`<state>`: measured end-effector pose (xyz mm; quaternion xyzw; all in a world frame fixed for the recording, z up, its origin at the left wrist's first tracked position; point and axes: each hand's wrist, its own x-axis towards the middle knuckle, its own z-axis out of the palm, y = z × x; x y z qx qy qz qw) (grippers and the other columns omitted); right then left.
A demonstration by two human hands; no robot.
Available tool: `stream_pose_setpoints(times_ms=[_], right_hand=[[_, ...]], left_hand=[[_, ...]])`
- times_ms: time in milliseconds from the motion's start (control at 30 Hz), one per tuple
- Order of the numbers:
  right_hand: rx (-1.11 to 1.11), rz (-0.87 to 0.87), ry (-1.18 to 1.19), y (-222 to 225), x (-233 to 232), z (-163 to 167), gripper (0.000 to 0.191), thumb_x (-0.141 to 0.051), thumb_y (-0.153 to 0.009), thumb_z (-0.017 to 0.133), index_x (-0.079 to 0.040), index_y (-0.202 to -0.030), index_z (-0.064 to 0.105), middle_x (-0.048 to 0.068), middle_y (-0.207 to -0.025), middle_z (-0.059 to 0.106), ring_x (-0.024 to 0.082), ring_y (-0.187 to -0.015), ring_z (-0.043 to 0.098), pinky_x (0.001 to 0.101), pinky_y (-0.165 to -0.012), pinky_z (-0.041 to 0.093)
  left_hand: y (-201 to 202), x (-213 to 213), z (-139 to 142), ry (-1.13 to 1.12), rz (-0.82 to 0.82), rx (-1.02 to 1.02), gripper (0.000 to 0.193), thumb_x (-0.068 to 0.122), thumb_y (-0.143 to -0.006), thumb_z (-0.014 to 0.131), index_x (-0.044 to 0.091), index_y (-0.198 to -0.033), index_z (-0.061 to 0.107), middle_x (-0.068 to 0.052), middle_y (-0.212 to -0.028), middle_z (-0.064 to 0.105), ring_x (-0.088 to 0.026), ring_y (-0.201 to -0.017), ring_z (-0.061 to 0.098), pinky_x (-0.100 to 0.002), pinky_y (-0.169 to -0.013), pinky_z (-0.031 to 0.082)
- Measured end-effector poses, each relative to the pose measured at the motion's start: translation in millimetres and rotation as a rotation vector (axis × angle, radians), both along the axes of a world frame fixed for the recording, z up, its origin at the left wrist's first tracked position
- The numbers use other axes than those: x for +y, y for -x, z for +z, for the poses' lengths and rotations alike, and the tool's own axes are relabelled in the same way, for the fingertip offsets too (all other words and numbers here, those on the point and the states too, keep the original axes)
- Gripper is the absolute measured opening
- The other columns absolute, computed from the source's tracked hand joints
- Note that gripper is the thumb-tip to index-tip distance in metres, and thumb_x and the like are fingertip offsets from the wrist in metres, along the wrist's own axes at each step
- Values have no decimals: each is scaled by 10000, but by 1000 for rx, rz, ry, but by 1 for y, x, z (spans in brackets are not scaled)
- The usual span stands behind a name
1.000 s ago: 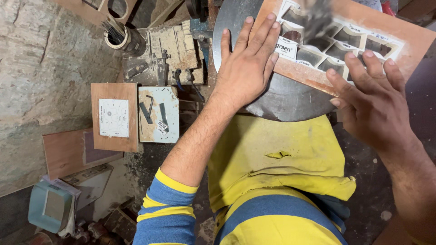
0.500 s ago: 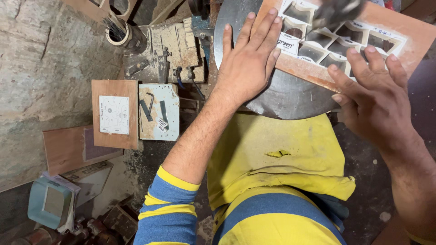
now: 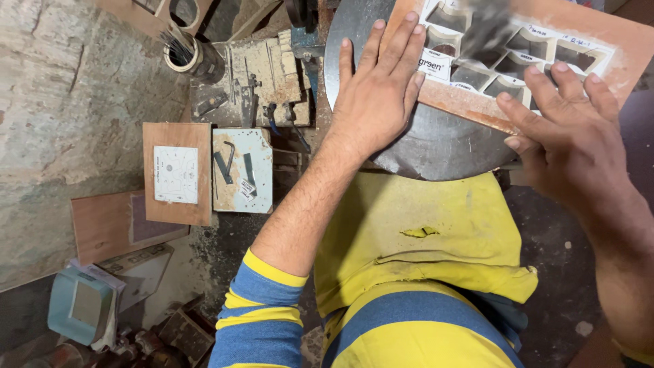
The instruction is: The person cuts a decorative pattern out of a wooden board using a scroll saw, holding the board flat on the saw table and guiding it through the blade. They rotate and reposition the board repeatedly to follow the drawn lines, cutting out multiple openings, then set the finished board aside and brush off their clothing.
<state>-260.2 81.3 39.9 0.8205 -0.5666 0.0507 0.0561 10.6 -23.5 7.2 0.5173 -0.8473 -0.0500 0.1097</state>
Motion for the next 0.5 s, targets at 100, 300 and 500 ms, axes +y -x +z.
stream_pose_setpoints(times_ms=[100, 300, 500], right_hand=[[-41, 1, -9, 1, -3, 2, 568, -210, -893, 800, -244, -1450, 696, 151, -1593, 607, 349, -1527, 532, 541, -1306, 331], [-20, 1, -16, 3, -5, 3, 577, -204, -886, 794, -243, -1453, 697, 145, -1609, 600, 344, -1542, 532, 533, -1305, 336], [94, -3, 10, 5, -7, -1, 569, -249, -916, 803, -279, -1474, 693, 121, -1588, 601, 298, -1538, 520, 508, -1337, 323]], left_hand=[[1, 0, -2, 4, 7, 17, 599, 421, -1114, 473, 208, -1643, 291, 17, -1720, 214, -314, -1591, 265, -680, -1279, 147], [2, 0, -5, 1, 13, 2, 612, 424, -1112, 483, 215, -1649, 277, 19, -1729, 192, -313, -1602, 251, -680, -1289, 146], [3, -4, -3, -5, 15, -27, 587, 420, -1122, 447, 226, -1643, 261, 15, -1723, 179, -311, -1596, 233, -681, -1284, 127]])
